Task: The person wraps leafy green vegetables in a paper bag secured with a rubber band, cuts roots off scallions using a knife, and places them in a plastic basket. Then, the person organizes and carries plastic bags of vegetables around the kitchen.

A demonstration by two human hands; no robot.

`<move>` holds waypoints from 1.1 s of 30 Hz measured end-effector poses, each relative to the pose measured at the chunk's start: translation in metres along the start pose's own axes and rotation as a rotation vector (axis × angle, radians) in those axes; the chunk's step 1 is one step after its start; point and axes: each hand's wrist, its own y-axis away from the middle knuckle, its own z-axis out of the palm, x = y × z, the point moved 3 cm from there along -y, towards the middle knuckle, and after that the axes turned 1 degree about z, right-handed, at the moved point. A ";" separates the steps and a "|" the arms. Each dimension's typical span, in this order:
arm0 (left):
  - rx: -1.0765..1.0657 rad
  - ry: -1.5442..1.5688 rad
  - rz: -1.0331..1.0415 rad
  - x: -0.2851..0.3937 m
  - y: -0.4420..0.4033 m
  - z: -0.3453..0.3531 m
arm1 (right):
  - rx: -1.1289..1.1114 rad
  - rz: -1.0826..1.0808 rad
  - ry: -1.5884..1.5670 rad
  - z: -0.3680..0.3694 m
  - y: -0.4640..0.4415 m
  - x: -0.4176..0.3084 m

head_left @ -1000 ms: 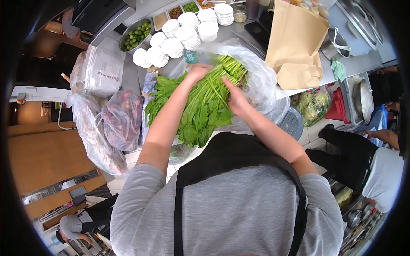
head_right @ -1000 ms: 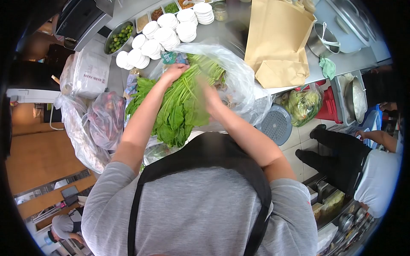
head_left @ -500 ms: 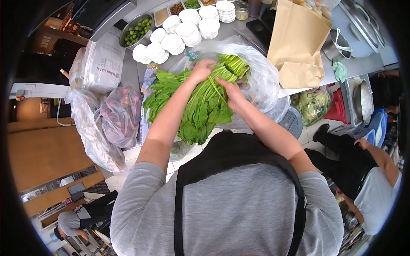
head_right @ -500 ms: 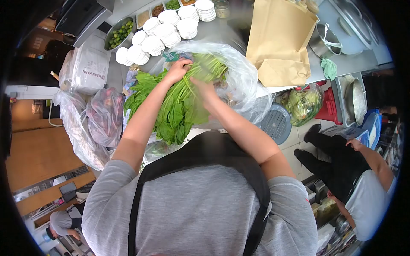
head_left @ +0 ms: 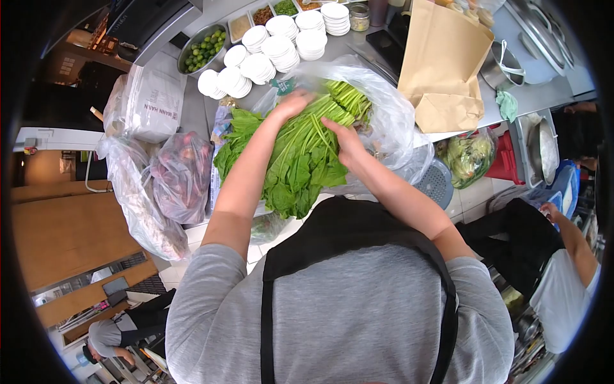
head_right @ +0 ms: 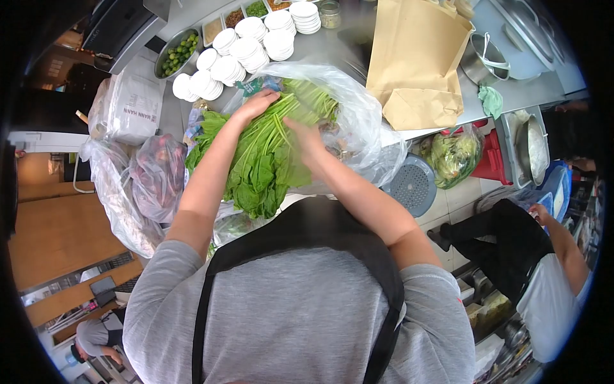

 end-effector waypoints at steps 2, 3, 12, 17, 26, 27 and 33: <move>0.066 -0.051 0.054 0.002 0.002 -0.001 | -0.006 -0.010 -0.009 0.000 0.000 0.002; 0.066 -0.055 0.055 0.001 -0.001 -0.002 | 0.008 -0.005 -0.011 0.000 0.000 0.001; 0.139 -0.147 0.066 0.003 -0.022 0.001 | 0.072 -0.029 0.030 -0.007 -0.008 0.008; 0.212 -0.133 0.124 0.001 -0.020 0.005 | 0.016 -0.028 0.007 -0.006 -0.004 0.007; -0.035 0.063 -0.112 0.010 0.009 -0.010 | -0.037 -0.077 -0.003 -0.002 -0.003 0.009; -0.092 0.124 -0.055 0.028 0.026 -0.010 | -0.011 -0.101 -0.015 0.001 -0.003 0.010; -0.465 -0.090 -0.075 0.015 0.020 -0.005 | 0.032 0.072 -0.137 0.019 0.008 -0.002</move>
